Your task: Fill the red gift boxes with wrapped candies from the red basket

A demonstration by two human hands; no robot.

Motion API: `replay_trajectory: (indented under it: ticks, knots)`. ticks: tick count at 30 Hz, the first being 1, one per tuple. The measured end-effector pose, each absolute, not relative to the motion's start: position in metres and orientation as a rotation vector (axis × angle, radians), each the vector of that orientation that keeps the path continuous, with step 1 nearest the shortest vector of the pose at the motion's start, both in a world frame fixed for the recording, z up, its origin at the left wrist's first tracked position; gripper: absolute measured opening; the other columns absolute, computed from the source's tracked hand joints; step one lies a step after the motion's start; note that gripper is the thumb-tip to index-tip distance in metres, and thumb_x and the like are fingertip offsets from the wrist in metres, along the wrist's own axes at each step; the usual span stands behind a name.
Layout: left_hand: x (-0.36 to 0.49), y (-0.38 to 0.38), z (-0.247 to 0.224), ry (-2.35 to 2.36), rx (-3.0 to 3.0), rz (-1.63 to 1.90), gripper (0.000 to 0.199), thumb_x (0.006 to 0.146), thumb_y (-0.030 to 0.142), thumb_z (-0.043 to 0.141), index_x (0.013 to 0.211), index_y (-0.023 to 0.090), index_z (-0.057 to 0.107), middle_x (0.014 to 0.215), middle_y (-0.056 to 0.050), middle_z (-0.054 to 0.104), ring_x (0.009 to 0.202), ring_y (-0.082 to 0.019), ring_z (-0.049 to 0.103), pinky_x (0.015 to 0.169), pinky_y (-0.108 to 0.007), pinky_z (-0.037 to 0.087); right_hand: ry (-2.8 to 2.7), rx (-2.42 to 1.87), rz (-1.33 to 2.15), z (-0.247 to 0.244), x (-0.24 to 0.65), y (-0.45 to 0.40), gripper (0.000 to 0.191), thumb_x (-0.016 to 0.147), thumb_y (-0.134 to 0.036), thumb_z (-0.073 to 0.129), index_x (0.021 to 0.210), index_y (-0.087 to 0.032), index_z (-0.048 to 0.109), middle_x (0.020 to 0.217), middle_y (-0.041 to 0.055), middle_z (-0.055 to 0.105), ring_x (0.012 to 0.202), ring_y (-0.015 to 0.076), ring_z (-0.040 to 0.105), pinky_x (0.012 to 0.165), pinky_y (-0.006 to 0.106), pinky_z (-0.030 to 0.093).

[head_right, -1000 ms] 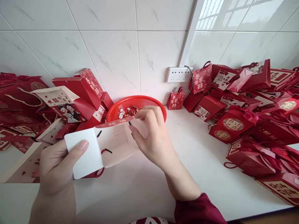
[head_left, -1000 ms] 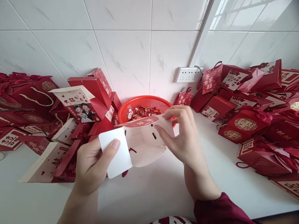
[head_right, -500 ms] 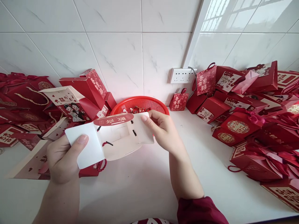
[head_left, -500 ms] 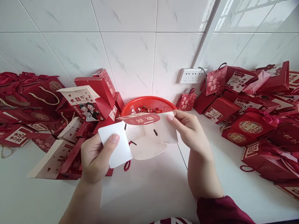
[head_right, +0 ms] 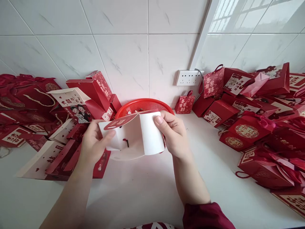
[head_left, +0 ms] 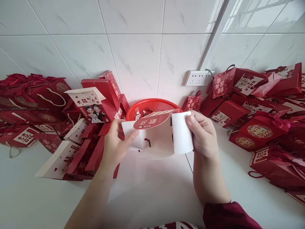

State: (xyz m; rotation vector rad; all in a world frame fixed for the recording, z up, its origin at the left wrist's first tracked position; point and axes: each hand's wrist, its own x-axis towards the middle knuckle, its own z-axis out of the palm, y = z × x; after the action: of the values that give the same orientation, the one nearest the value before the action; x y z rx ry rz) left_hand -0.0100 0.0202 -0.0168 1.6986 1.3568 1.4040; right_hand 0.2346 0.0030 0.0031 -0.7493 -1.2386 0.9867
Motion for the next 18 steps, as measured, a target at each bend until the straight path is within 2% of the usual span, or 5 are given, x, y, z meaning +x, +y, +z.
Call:
replay_trajectory:
  ticks: [3, 6, 8, 11, 18]
  knots:
    - [-0.004, 0.021, -0.012, 1.556, 2.045, 1.629, 0.072, 0.073, 0.035, 0.081, 0.136, 0.023, 0.047, 0.135, -0.012, 0.054, 0.124, -0.028, 0.054, 0.094, -0.038, 0.052, -1.348, -0.82, 0.886, 0.006, 0.232, 0.0, 0.033, 0.093, -0.045, 0.062, 0.071, -0.02, 0.058, 0.058, -0.0032, 0.048, 0.048, 0.009, 0.042, 0.041, 0.021, 0.031]
    - [-0.006, 0.016, -0.007, 1.464, 2.454, 1.583, 0.055, 0.079, 0.023, 0.075, 0.131, 0.024, 0.057, 0.134, -0.011, 0.055, 0.125, -0.026, 0.052, 0.107, -0.041, 0.043, -1.493, -0.867, 0.916, 0.008, 0.233, -0.001, 0.035, 0.095, -0.045, 0.06, 0.072, -0.019, 0.058, 0.061, -0.003, 0.05, 0.05, 0.0078, 0.043, 0.042, 0.02, 0.032]
    - [-0.009, 0.01, -0.004, 1.342, 2.571, 1.513, 0.029, 0.082, 0.016, 0.071, 0.11, 0.024, 0.069, 0.111, -0.005, 0.068, 0.106, -0.021, 0.062, 0.097, -0.035, 0.047, -1.544, -0.887, 0.992, 0.009, 0.235, -0.001, 0.035, 0.096, -0.046, 0.058, 0.074, -0.018, 0.058, 0.061, -0.0033, 0.049, 0.05, 0.007, 0.043, 0.042, 0.019, 0.032]
    - [-0.012, 0.002, 0.0, 1.254, 2.492, 1.543, 0.006, 0.082, 0.016, 0.072, 0.085, 0.021, 0.071, 0.079, 0.001, 0.069, 0.077, -0.014, 0.062, 0.073, -0.026, 0.048, -1.549, -0.936, 1.1, 0.009, 0.239, 0.002, 0.035, 0.096, -0.049, 0.056, 0.078, -0.019, 0.056, 0.063, -0.0035, 0.049, 0.048, 0.0066, 0.043, 0.04, 0.018, 0.031]
    - [-0.014, -0.002, 0.006, 1.426, 1.785, 1.205, 0.041, 0.088, 0.044, 0.063, 0.06, 0.016, 0.049, 0.055, 0.004, 0.041, 0.053, -0.009, 0.039, 0.049, -0.022, 0.03, -1.679, -1.011, 1.084, 0.008, 0.239, 0.006, 0.038, 0.098, -0.05, 0.051, 0.075, -0.019, 0.048, 0.063, -0.0046, 0.042, 0.05, 0.0062, 0.038, 0.041, 0.02, 0.027]
